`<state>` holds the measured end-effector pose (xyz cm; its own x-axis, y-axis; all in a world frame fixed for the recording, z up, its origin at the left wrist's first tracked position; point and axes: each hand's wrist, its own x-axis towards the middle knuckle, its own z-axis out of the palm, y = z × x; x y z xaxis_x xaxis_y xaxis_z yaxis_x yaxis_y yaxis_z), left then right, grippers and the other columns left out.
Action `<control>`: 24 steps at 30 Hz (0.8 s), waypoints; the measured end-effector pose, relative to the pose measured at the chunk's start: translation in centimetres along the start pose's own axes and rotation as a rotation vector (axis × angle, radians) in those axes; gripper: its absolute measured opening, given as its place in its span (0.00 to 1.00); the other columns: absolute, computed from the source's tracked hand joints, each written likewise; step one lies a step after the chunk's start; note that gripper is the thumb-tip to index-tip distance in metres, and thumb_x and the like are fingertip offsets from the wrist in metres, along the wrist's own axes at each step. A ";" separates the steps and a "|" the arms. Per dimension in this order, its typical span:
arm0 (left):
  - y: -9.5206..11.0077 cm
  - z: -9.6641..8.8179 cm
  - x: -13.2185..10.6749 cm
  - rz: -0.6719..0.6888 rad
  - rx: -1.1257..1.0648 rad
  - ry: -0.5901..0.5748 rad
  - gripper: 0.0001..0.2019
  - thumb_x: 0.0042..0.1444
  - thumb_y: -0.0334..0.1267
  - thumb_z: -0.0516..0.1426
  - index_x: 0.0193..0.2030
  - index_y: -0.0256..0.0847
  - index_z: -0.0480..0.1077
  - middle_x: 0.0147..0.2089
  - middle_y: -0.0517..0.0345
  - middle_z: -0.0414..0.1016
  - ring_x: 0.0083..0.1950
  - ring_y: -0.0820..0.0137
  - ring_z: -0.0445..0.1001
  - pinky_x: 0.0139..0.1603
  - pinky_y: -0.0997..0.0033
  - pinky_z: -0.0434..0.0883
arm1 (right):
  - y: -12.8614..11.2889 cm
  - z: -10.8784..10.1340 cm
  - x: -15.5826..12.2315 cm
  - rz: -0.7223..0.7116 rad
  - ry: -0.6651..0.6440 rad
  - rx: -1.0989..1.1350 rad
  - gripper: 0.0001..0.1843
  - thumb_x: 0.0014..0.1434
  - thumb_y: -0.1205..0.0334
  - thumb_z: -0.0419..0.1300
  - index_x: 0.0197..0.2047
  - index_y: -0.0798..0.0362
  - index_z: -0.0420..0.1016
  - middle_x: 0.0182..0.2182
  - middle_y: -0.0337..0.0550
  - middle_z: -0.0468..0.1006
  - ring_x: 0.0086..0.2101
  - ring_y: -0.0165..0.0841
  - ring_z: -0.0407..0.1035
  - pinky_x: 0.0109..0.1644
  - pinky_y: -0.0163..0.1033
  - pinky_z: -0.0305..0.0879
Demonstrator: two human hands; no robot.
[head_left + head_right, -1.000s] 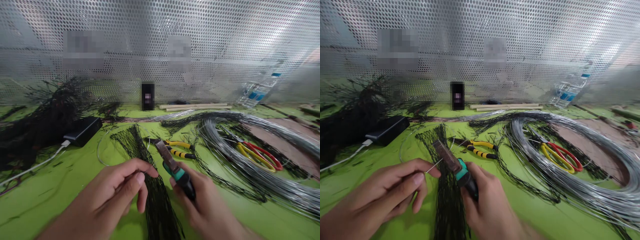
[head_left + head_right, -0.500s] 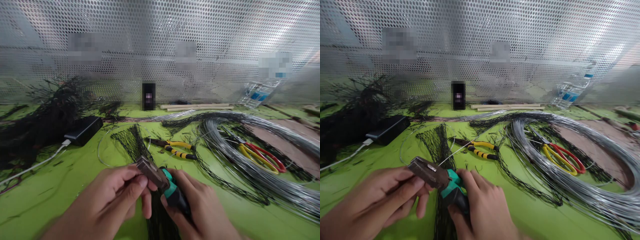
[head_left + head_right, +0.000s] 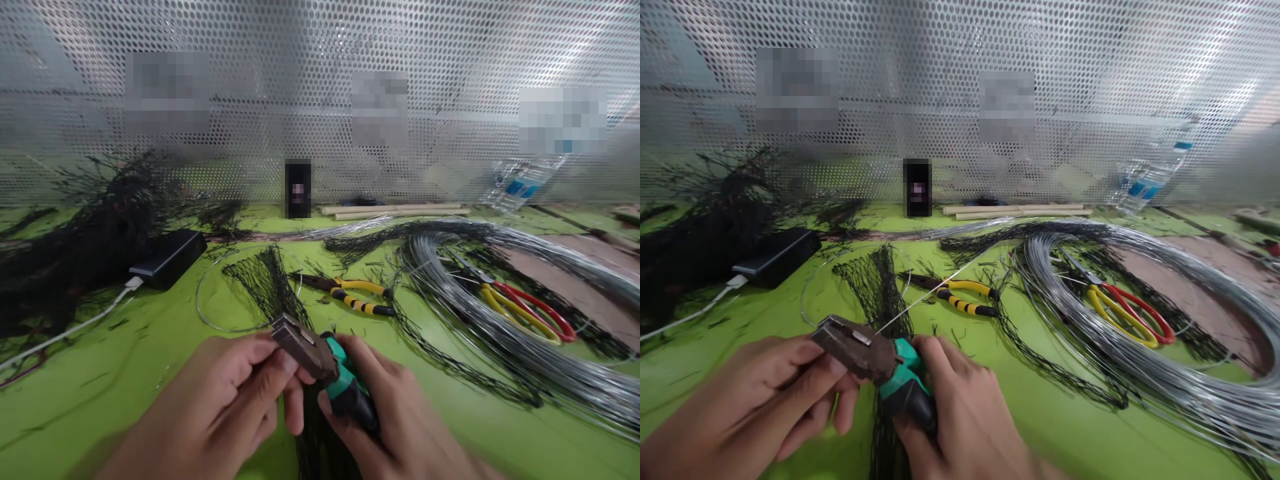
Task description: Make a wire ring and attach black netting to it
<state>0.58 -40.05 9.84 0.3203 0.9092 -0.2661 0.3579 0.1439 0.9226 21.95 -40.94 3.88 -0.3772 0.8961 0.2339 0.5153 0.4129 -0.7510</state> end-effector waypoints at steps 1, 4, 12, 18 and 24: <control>-0.1 0.0 0.0 0.009 0.024 0.007 0.24 0.66 0.59 0.57 0.31 0.40 0.74 0.27 0.57 0.73 0.21 0.77 0.59 0.20 0.76 0.56 | 0.0 0.0 0.1 0.009 -0.025 0.030 0.17 0.59 0.62 0.59 0.52 0.52 0.71 0.40 0.48 0.78 0.33 0.38 0.72 0.35 0.46 0.71; -0.2 -0.1 -0.1 0.024 0.057 0.021 0.24 0.66 0.59 0.57 0.29 0.40 0.74 0.25 0.59 0.70 0.20 0.77 0.58 0.19 0.77 0.52 | 0.0 -0.1 0.2 0.016 -0.037 0.070 0.17 0.57 0.63 0.59 0.50 0.52 0.72 0.39 0.47 0.79 0.33 0.38 0.71 0.36 0.46 0.70; -0.1 -0.5 0.1 0.045 0.078 -0.002 0.25 0.67 0.60 0.56 0.29 0.41 0.71 0.26 0.60 0.70 0.26 0.74 0.64 0.26 0.78 0.60 | -0.1 0.2 0.4 0.025 -0.018 0.106 0.12 0.54 0.64 0.58 0.44 0.52 0.71 0.36 0.45 0.77 0.31 0.36 0.66 0.33 0.44 0.65; -0.1 -0.4 0.2 0.014 0.086 -0.051 0.25 0.69 0.62 0.53 0.41 0.42 0.75 0.30 0.58 0.74 0.24 0.75 0.60 0.24 0.75 0.58 | 0.0 0.2 0.3 0.003 0.033 0.118 0.14 0.53 0.68 0.56 0.44 0.51 0.70 0.34 0.41 0.76 0.31 0.34 0.67 0.35 0.43 0.65; 0.2 -0.4 0.2 -0.037 0.064 -0.080 0.27 0.70 0.64 0.50 0.60 0.45 0.71 0.35 0.59 0.75 0.26 0.75 0.61 0.26 0.74 0.61 | 0.3 -0.3 0.4 0.032 0.057 0.117 0.09 0.53 0.67 0.55 0.39 0.50 0.69 0.27 0.35 0.69 0.26 0.31 0.60 0.28 0.40 0.58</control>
<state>0.37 -39.72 10.10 0.3745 0.8691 -0.3232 0.4251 0.1488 0.8928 22.20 -40.43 3.88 -0.3156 0.9178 0.2408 0.4318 0.3649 -0.8249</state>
